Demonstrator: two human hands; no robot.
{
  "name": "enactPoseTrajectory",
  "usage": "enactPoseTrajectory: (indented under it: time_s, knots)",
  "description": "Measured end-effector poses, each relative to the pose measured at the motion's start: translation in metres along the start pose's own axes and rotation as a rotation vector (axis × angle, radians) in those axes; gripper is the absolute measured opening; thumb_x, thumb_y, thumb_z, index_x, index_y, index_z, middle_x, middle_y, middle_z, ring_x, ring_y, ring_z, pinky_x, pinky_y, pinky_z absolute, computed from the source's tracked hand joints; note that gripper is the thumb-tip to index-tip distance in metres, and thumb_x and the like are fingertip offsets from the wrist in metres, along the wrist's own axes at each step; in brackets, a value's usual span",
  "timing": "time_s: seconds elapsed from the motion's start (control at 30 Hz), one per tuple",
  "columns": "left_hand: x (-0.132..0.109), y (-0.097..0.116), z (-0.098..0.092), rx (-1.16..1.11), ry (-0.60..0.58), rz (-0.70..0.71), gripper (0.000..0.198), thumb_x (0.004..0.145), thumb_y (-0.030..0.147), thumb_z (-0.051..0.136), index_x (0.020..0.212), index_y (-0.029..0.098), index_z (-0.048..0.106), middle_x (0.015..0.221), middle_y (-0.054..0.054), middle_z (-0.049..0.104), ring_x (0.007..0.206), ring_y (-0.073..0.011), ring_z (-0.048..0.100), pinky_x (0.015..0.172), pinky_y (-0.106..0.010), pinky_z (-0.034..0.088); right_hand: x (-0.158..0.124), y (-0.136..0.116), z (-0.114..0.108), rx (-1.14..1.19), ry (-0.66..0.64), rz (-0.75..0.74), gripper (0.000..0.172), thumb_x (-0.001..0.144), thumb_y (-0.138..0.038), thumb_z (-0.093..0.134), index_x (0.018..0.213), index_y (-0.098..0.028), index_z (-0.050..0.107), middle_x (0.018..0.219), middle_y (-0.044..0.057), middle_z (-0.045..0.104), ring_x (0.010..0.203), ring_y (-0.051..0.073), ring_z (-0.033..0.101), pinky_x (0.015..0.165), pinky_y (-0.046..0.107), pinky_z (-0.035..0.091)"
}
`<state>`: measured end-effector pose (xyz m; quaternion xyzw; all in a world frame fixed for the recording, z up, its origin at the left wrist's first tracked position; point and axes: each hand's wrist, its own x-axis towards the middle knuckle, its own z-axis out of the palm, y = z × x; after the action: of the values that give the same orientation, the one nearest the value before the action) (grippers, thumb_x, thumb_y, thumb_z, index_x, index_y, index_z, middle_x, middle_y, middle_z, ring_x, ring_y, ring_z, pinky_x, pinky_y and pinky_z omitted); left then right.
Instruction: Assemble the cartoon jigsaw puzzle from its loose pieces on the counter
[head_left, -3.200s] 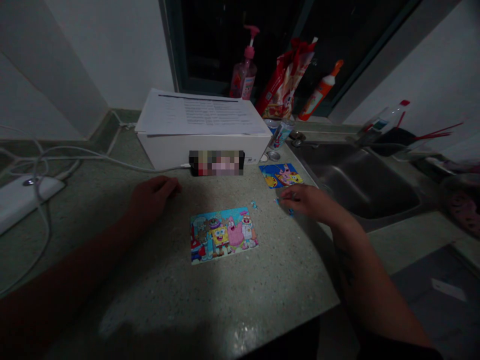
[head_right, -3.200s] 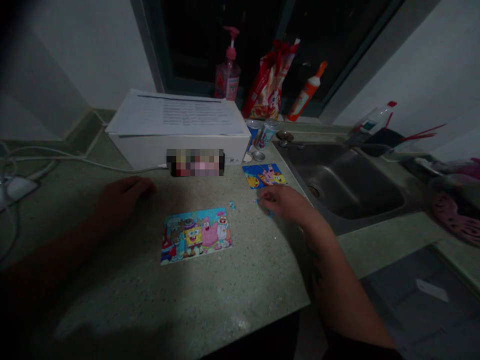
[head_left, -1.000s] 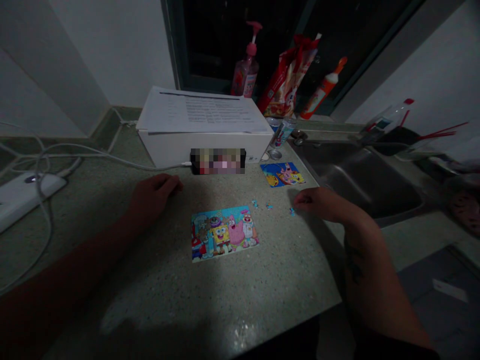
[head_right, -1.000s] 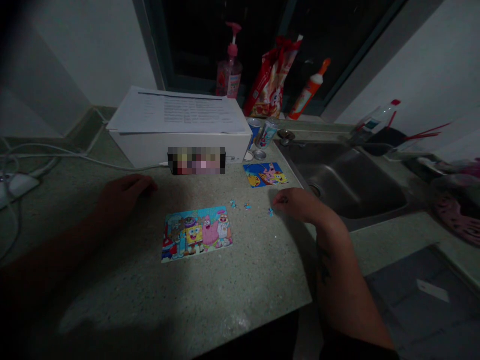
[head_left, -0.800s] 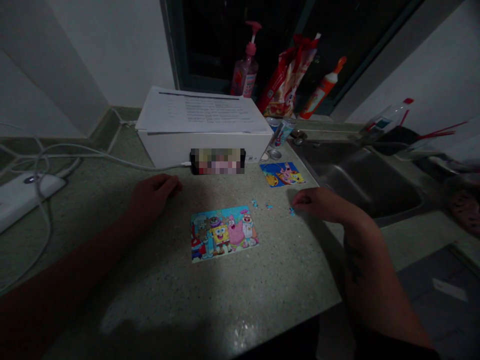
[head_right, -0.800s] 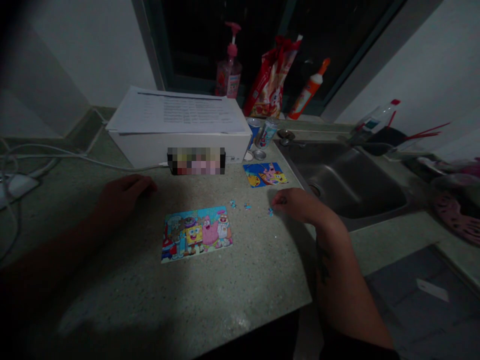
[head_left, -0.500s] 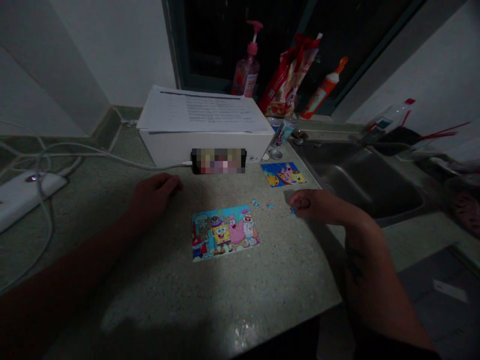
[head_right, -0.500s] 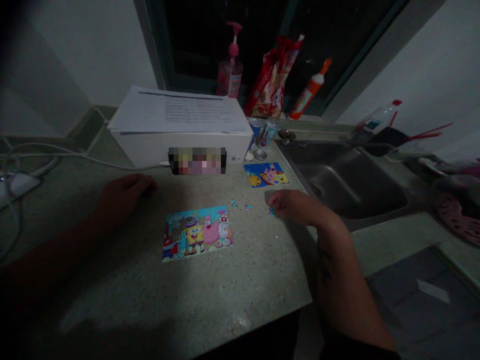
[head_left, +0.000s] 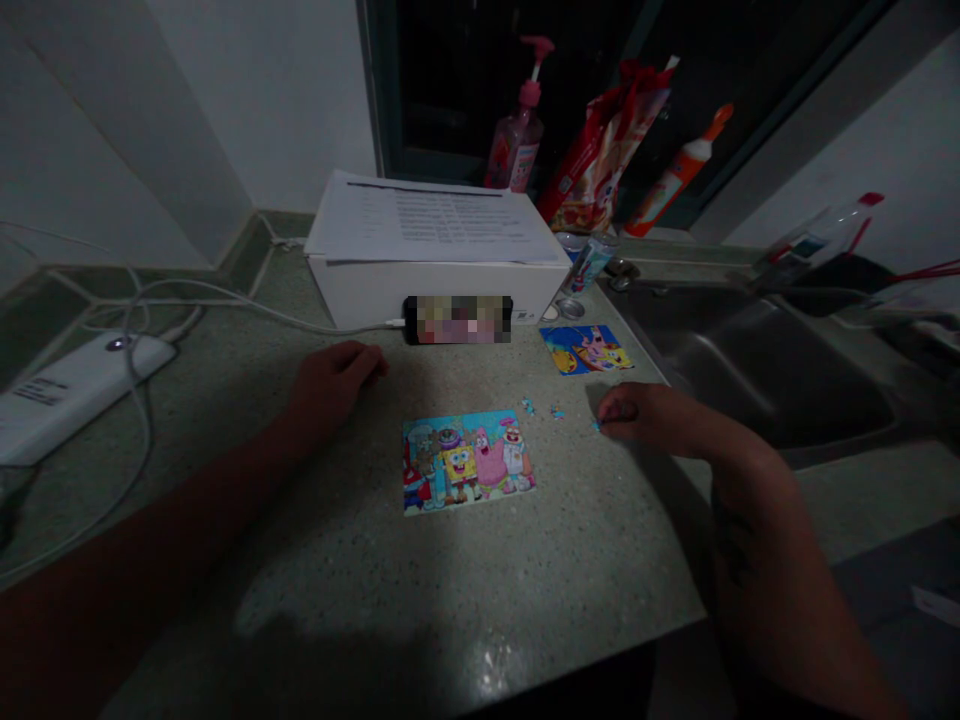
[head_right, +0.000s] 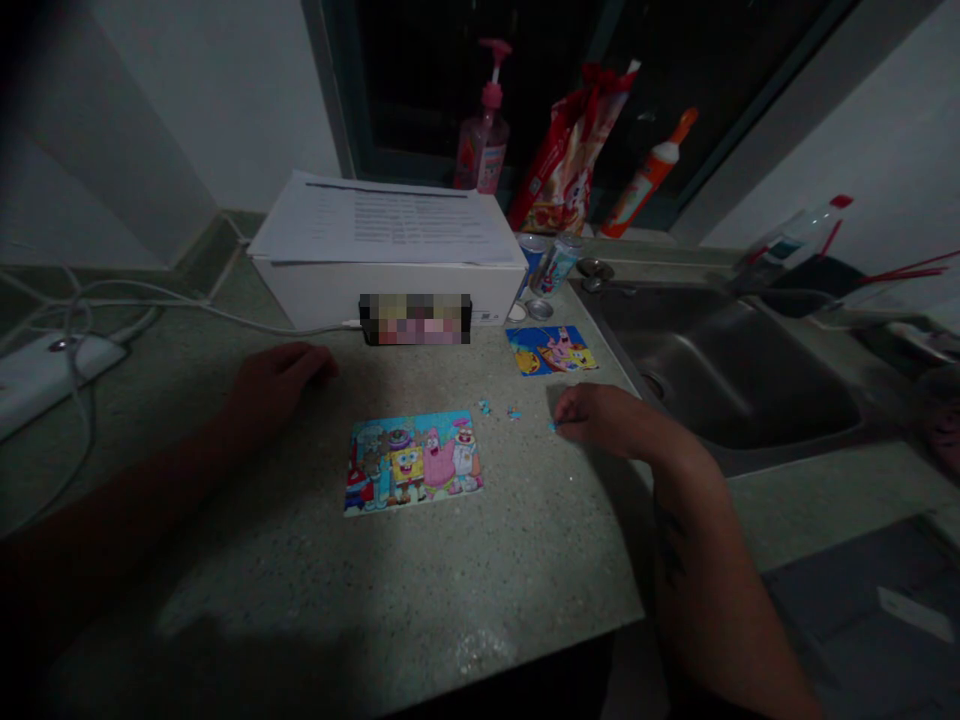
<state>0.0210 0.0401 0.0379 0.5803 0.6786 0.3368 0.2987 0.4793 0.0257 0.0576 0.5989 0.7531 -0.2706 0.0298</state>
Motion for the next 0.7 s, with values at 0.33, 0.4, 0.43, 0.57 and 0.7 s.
enactPoseTrajectory:
  time_s: [0.33,0.4,0.43,0.57,0.7]
  knots:
    - [-0.001,0.002,-0.001,-0.008,-0.007,0.008,0.033,0.087,0.052,0.058,0.073,0.027,0.073,0.08,-0.004,0.078,0.085,-0.0273,0.072,0.08,-0.038,0.056,0.0,-0.006,-0.002,-0.093,-0.025,0.033,0.03,0.093,-0.05,0.065,0.078,-0.027,0.076,0.08,0.005,0.08,0.075,0.024,0.074,0.071,0.04,0.054]
    - [-0.001,0.002,-0.002,-0.02,0.001,0.001,0.032,0.087,0.052,0.059,0.074,0.027,0.074,0.08,-0.004,0.078,0.086,-0.0278,0.072,0.081,-0.038,0.056,-0.001,-0.005,-0.004,-0.1,0.01,0.03,0.035,0.095,-0.054,0.063,0.078,-0.026,0.076,0.079,0.006,0.08,0.073,0.024,0.073,0.07,0.039,0.054]
    - [-0.001,0.002,-0.002,-0.024,0.001,-0.002,0.031,0.087,0.052,0.059,0.074,0.028,0.074,0.081,-0.004,0.078,0.087,-0.028,0.072,0.082,-0.038,0.056,-0.002,-0.004,-0.006,-0.102,0.031,0.033,0.037,0.096,-0.056,0.062,0.079,-0.026,0.076,0.079,0.006,0.08,0.072,0.024,0.073,0.07,0.039,0.054]
    - [-0.001,0.001,-0.001,-0.03,0.002,-0.023,0.032,0.086,0.054,0.06,0.074,0.028,0.074,0.082,-0.004,0.079,0.089,-0.0287,0.072,0.083,-0.038,0.057,-0.007,0.0,-0.011,-0.1,0.04,0.046,0.042,0.097,-0.058,0.061,0.076,-0.025,0.076,0.079,0.009,0.08,0.071,0.024,0.072,0.068,0.039,0.053]
    - [0.001,0.001,-0.001,-0.02,0.004,-0.029,0.033,0.085,0.055,0.059,0.074,0.028,0.075,0.082,-0.003,0.079,0.088,-0.0284,0.072,0.082,-0.038,0.056,-0.008,0.0,-0.01,-0.061,-0.03,0.065,0.042,0.097,-0.058,0.059,0.078,-0.024,0.077,0.079,0.007,0.079,0.072,0.025,0.071,0.071,0.041,0.053]
